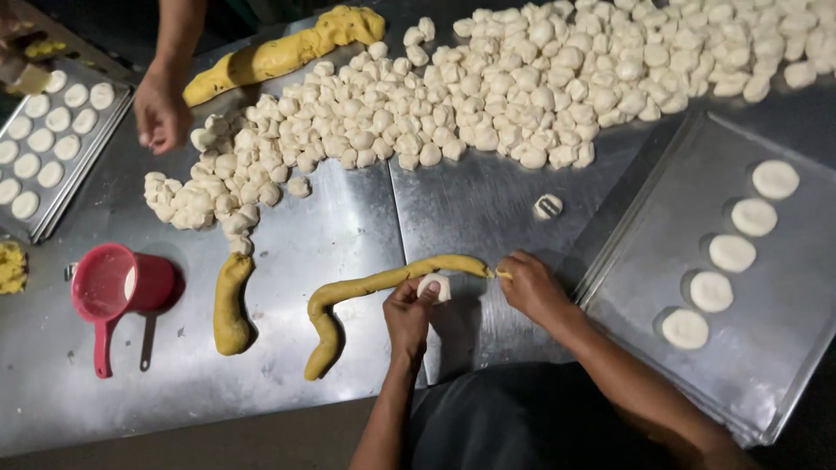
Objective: Preparing and shaping dough pieces, filling them, placing them on a tray, marking the tops with a tool, and applying egg wash with a brush.
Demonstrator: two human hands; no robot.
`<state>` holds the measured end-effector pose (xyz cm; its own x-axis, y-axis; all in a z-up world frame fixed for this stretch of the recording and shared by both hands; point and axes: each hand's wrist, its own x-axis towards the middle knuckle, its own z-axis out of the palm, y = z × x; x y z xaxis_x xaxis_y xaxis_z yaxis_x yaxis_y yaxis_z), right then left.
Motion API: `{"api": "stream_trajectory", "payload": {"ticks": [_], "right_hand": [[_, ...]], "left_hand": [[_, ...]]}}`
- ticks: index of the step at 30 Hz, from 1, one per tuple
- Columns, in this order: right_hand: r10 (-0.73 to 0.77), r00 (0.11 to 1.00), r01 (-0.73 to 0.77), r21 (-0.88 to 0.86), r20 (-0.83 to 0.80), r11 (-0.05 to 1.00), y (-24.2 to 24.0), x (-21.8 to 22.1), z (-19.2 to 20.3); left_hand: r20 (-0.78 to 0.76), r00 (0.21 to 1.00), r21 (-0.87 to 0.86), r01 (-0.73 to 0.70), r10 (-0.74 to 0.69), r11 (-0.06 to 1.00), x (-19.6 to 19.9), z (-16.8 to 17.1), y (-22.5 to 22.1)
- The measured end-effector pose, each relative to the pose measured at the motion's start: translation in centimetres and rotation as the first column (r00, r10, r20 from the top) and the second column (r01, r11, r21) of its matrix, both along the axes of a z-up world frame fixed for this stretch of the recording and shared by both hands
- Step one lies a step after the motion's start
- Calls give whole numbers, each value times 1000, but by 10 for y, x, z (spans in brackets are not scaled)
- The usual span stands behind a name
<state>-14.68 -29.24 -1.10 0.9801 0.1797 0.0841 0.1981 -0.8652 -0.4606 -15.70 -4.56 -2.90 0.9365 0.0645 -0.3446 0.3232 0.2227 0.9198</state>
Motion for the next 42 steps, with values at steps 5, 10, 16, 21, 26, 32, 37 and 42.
{"api": "stream_trajectory", "payload": {"ticks": [5, 10, 16, 21, 26, 32, 37, 42], "right_hand": [[122, 941, 146, 705, -315, 694, -23, -19, 48], [311, 836, 234, 806, -452, 544, -32, -30, 70], [335, 804, 340, 842, -491, 418, -39, -9, 76], [293, 933, 92, 924, -211, 372, -17, -30, 58], [57, 992, -113, 628, 108, 770, -2, -51, 49], [-46, 995, -16, 592, 89, 806, 42, -68, 50], [-143, 985, 80, 495, 92, 865, 64, -75, 59], [-378, 923, 378, 339, -69, 862, 66, -77, 34]], "left_hand": [[39, 988, 8, 146, -146, 989, -13, 71, -50], [71, 956, -67, 289, -285, 955, -31, 92, -75], [91, 953, -41, 293, -288, 955, -28, 112, -77], [-37, 993, 168, 116, -111, 979, -18, 103, -79], [154, 921, 442, 260, -359, 858, -21, 90, -58], [323, 781, 668, 212, -535, 713, -35, 58, -41], [159, 761, 541, 466, -629, 701, -28, 104, -22], [244, 718, 375, 550, -652, 746, -25, 84, 4]]}}
